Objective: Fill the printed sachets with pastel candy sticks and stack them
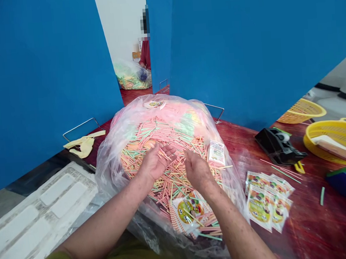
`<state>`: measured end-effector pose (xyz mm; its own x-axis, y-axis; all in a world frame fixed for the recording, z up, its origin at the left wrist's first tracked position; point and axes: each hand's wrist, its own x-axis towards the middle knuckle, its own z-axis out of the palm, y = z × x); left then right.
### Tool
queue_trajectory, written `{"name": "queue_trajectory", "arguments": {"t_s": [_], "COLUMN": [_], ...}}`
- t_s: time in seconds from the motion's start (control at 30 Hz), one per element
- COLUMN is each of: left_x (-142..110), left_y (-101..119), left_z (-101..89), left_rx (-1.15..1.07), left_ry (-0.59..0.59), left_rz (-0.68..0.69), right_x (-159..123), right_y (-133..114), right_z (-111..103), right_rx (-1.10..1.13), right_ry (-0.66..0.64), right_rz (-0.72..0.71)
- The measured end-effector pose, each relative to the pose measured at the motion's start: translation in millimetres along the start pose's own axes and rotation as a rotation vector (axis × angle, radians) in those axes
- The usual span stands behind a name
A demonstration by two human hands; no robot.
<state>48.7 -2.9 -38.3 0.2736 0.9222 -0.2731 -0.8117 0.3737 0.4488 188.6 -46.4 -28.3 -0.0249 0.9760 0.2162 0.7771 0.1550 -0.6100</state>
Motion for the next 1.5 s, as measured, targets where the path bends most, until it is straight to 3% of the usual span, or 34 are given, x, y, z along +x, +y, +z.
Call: {"name": "queue_trajectory", "arguments": {"t_s": [0.13, 0.27, 0.33, 0.4, 0.5, 0.6, 0.7, 0.83, 0.93, 1.0, 1.07, 1.2, 1.3, 1.37, 1.5], "left_x": [-2, -6, -7, -7, -4, -2, -4, -13, -20, -25, -29, -35, -35, -36, -45], "left_y": [-1, -17, -23, -24, -18, -10, -13, -25, -22, -16, -12, -16, -24, -27, -29], "left_z": [-9.2, -18.0, -19.4, -18.7, -15.6, -11.8, -8.2, -9.3, -14.4, -15.2, -11.9, 0.3, 5.6, 5.5, -3.0], "left_rx": [-0.039, -0.085, -0.112, -0.126, -0.102, -0.072, 0.008, 0.15, 0.342, 0.564, 0.741, 0.805, 0.865, 0.9, 1.088], "left_ry": [-0.029, -0.136, -0.112, -0.061, -0.017, 0.019, 0.005, -0.066, -0.144, -0.303, -0.453, -0.529, -0.666, -0.66, -0.431], "left_rz": [-0.072, -0.222, -0.238, -0.22, -0.176, -0.11, -0.094, -0.097, -0.018, -0.006, -0.05, -0.154, -0.063, 0.009, 0.121], "right_x": [1, 10, 20, 30, 31, 14, -10, -23, -20, -16, -15, -21, -28, -33, -56], "right_y": [-12, -31, -35, -33, -24, -14, -9, -11, -18, -25, -30, -33, -28, -23, -4], "right_z": [-5, 7, 14, 17, 12, 10, 27, 41, 16, -7, -24, -21, -13, -18, -44], "right_rx": [0.144, 0.306, 0.185, -0.04, -0.265, -0.319, -0.215, -0.074, 0.003, -0.035, -0.128, -0.19, -0.073, 0.031, -0.048], "right_ry": [0.074, -0.04, -0.073, -0.023, 0.126, 0.29, 0.214, 0.079, 0.028, 0.102, 0.09, -0.149, -0.126, -0.091, 0.052], "right_rz": [0.021, 0.065, 0.03, -0.023, -0.09, -0.213, -0.3, -0.239, -0.266, -0.268, -0.302, -0.312, -0.25, -0.201, -0.204]}}
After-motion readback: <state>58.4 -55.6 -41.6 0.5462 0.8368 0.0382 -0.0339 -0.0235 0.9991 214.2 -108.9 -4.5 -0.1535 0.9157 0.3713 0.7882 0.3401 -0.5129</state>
